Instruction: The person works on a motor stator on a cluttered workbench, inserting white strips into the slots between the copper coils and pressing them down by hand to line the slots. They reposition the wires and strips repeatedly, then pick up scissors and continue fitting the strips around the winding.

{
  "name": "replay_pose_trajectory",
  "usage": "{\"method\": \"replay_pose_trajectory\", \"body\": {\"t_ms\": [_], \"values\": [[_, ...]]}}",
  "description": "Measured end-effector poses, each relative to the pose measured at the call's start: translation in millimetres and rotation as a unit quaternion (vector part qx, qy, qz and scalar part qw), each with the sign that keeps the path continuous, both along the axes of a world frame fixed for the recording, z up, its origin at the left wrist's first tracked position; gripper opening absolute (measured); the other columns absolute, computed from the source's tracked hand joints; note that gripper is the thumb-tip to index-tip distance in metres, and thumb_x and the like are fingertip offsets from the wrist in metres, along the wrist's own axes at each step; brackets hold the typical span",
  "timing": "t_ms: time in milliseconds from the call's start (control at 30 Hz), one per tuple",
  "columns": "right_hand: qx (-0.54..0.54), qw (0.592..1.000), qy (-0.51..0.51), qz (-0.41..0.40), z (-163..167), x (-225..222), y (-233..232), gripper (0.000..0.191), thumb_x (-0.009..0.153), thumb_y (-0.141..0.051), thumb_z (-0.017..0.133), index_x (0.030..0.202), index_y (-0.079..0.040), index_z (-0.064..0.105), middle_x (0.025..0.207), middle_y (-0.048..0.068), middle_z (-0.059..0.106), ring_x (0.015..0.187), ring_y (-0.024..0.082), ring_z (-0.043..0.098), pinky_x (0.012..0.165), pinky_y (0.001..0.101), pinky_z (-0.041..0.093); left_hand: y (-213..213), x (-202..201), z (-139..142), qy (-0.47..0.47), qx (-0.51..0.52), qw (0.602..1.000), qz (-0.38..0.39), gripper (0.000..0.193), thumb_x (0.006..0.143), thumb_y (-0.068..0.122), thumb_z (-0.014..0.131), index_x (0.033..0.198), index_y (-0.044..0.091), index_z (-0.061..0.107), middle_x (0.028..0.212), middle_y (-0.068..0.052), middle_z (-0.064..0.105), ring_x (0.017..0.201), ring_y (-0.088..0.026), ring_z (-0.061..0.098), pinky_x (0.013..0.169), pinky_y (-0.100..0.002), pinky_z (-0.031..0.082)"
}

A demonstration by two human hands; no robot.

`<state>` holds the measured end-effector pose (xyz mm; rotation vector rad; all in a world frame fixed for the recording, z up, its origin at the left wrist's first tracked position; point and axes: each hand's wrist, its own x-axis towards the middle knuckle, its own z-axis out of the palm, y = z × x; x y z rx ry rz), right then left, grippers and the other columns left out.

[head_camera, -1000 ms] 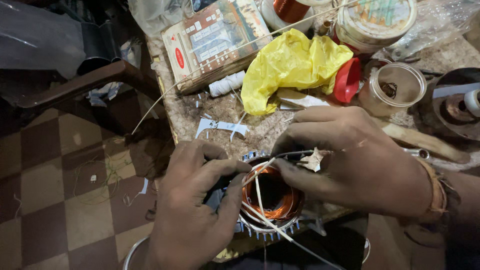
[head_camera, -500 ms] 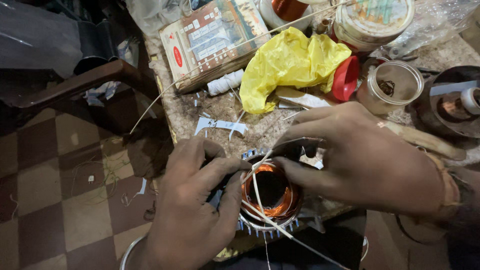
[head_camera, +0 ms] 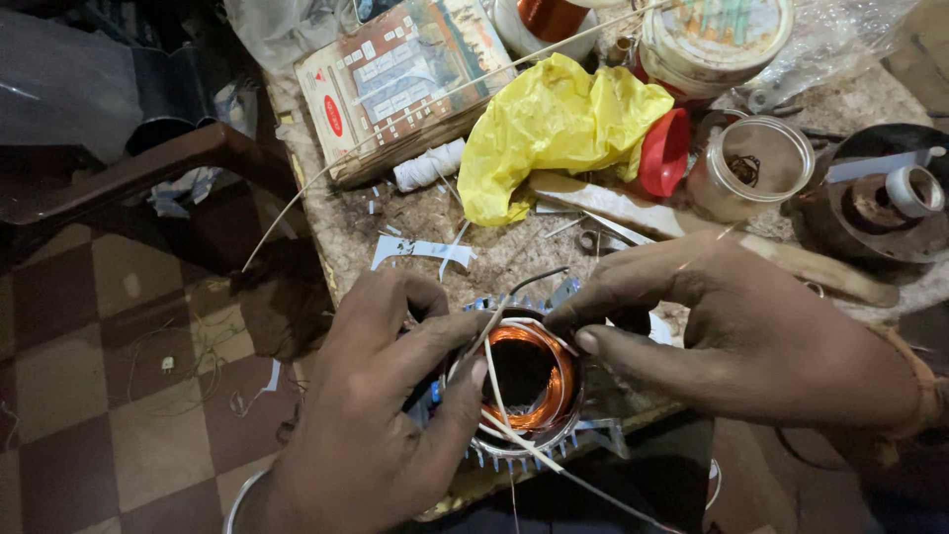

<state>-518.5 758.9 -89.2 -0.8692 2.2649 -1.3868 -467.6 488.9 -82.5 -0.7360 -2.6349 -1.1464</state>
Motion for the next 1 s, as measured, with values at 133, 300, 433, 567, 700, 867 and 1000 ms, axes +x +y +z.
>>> {"method": "replay_pose_trajectory", "body": {"t_ms": [133, 300, 433, 567, 700, 867, 1000], "values": [[-0.06, 0.997, -0.046, 0.001, -1.6, 2.3, 1.2, 0.032, 0.09, -0.009, 0.071, 0.121, -0.006, 0.076, 0.106, 0.003, 0.08, 0.095, 0.009, 0.077, 0.083, 0.0265, 0.063, 2.0, -2.0, 3.4, 0.004, -0.022, 0.999, -0.024, 0.036, 0.084, 0.013, 0.074, 0.118, 0.001, 0.071, 0.112, -0.019, 0.057, 0.103, -0.032, 0.059, 0.085, -0.042, 0.049], [-0.055, 0.998, -0.04, 0.013, 1.5, 5.5, 0.3, 0.03, 0.09, -0.01, 0.073, 0.12, -0.006, 0.076, 0.105, 0.002, 0.083, 0.095, 0.009, 0.077, 0.083, 0.0264, 0.062, 0.0, -13.3, 8.4, -0.028, -0.038, 0.997, -0.068, 0.035, 0.083, 0.015, 0.075, 0.116, 0.003, 0.071, 0.104, -0.017, 0.056, 0.098, -0.033, 0.058, 0.082, -0.042, 0.048], [-0.064, 0.994, -0.091, -0.003, 0.8, 6.4, 3.1, 0.03, 0.09, -0.01, 0.074, 0.12, -0.007, 0.078, 0.102, 0.003, 0.077, 0.092, 0.01, 0.075, 0.082, 0.0277, 0.063, 1.9, -21.8, 9.8, -0.049, -0.038, 0.992, -0.109, 0.039, 0.084, 0.016, 0.074, 0.121, 0.004, 0.071, 0.105, -0.016, 0.058, 0.097, -0.031, 0.06, 0.08, -0.041, 0.049], [-0.054, 0.998, -0.039, 0.0, -5.8, 5.8, 7.1, 0.027, 0.089, -0.012, 0.075, 0.116, -0.011, 0.078, 0.098, 0.0, 0.077, 0.088, 0.008, 0.074, 0.077, 0.0253, 0.062, 2.7, -24.2, 10.0, -0.067, -0.041, 0.991, -0.106, 0.039, 0.083, 0.016, 0.074, 0.119, 0.003, 0.071, 0.102, -0.017, 0.058, 0.094, -0.031, 0.06, 0.077, -0.042, 0.048], [-0.037, 0.999, -0.02, -0.007, -9.9, 7.9, 13.2, 0.025, 0.089, -0.011, 0.077, 0.113, -0.013, 0.083, 0.089, -0.002, 0.075, 0.081, 0.007, 0.07, 0.066, 0.0247, 0.055, 8.9, -21.0, 5.7, -0.054, -0.039, 0.992, -0.105, 0.037, 0.083, 0.016, 0.073, 0.117, 0.003, 0.071, 0.102, -0.017, 0.059, 0.096, -0.033, 0.061, 0.078, -0.043, 0.049], [-0.043, 0.992, -0.121, -0.017, -9.5, 10.7, 14.2, 0.027, 0.088, -0.007, 0.077, 0.113, -0.014, 0.086, 0.084, 0.0, 0.068, 0.074, 0.008, 0.063, 0.059, 0.0255, 0.053, 9.3, -15.2, 8.0, -0.051, -0.038, 0.992, -0.105, 0.036, 0.082, 0.014, 0.072, 0.117, 0.003, 0.071, 0.1, -0.017, 0.059, 0.094, -0.034, 0.061, 0.078, -0.043, 0.049], [-0.04, 0.997, -0.055, -0.037, -5.1, 13.7, 12.3, 0.024, 0.081, -0.008, 0.08, 0.103, -0.015, 0.086, 0.076, -0.002, 0.072, 0.065, 0.007, 0.062, 0.053, 0.025, 0.048, 13.6, -14.0, 10.0, -0.045, -0.033, 0.993, -0.107, 0.038, 0.082, 0.012, 0.071, 0.119, 0.006, 0.071, 0.101, -0.016, 0.06, 0.095, -0.033, 0.063, 0.079, -0.043, 0.05]]}}
